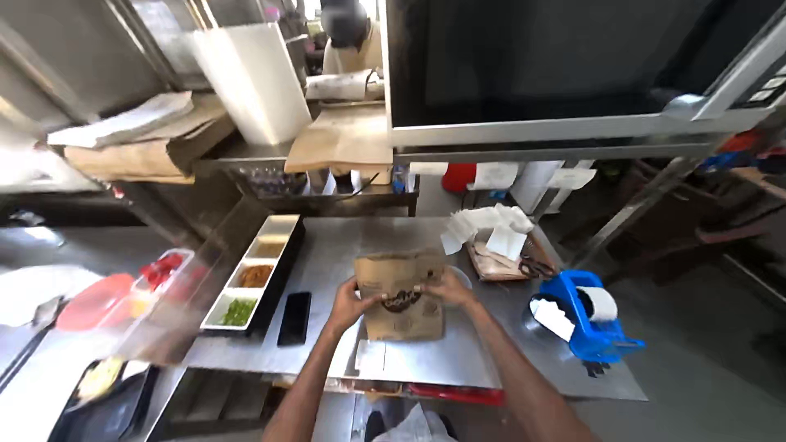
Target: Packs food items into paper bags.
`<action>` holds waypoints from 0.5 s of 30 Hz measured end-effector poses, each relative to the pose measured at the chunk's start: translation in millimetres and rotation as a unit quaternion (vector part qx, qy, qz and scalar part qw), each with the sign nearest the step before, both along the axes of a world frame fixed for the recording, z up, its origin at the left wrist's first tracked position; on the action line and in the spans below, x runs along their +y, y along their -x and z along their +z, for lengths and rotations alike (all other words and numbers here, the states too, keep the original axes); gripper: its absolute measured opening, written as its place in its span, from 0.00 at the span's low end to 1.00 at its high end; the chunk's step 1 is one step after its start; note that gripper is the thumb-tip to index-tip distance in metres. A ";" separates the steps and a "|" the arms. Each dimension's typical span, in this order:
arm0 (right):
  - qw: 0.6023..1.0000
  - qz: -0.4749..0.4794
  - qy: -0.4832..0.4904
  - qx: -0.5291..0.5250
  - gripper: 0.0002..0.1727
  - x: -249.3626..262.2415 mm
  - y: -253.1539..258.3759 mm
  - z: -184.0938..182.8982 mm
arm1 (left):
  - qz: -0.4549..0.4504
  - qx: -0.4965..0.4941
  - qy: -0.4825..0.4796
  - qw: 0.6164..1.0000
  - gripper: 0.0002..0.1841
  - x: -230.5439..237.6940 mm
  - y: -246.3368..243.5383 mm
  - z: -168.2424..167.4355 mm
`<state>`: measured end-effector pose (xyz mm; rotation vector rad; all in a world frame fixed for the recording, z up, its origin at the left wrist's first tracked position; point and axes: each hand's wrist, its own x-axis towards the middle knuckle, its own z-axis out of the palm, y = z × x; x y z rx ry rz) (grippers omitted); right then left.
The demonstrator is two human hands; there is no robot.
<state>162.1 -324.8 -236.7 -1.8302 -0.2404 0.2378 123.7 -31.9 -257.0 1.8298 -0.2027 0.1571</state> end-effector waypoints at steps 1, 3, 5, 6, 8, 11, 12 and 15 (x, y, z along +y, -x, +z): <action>1.000 -0.010 -0.001 -0.022 0.33 -2.1 -2.4 -0.4 | 0.005 -0.014 0.001 1.000 0.16 -2.8 -1.1 -0.8; 0.997 -0.010 -0.041 -0.064 0.21 -7.2 -7.2 -5.3 | 0.018 -0.030 0.040 0.999 0.06 -6.0 -2.0 0.2; 0.996 0.038 -0.056 -0.057 0.23 -9.4 -10.8 -7.0 | 0.024 -0.004 0.106 0.994 0.07 -6.6 -3.2 -6.3; 0.996 0.049 -0.045 -0.051 0.22 -8.4 -11.1 -7.4 | 0.015 0.017 0.127 0.992 0.11 -5.7 -2.1 -11.0; 0.997 0.026 -0.019 -0.066 0.16 -3.8 -8.8 -0.7 | 0.003 0.049 0.111 0.993 0.21 -5.3 0.5 -4.8; 0.992 -0.033 0.002 -0.119 0.14 -13.2 -2.4 4.2 | 0.026 0.035 0.057 0.997 0.08 -18.4 3.9 16.5; 0.987 -0.030 0.010 -0.159 0.14 -13.5 -7.1 4.6 | 0.026 0.012 0.051 0.998 0.06 -18.0 4.0 23.8; 0.980 -0.016 0.013 -0.198 0.16 -9.5 -36.7 1.8 | 0.015 -0.044 0.059 0.997 0.07 0.2 -6.7 39.0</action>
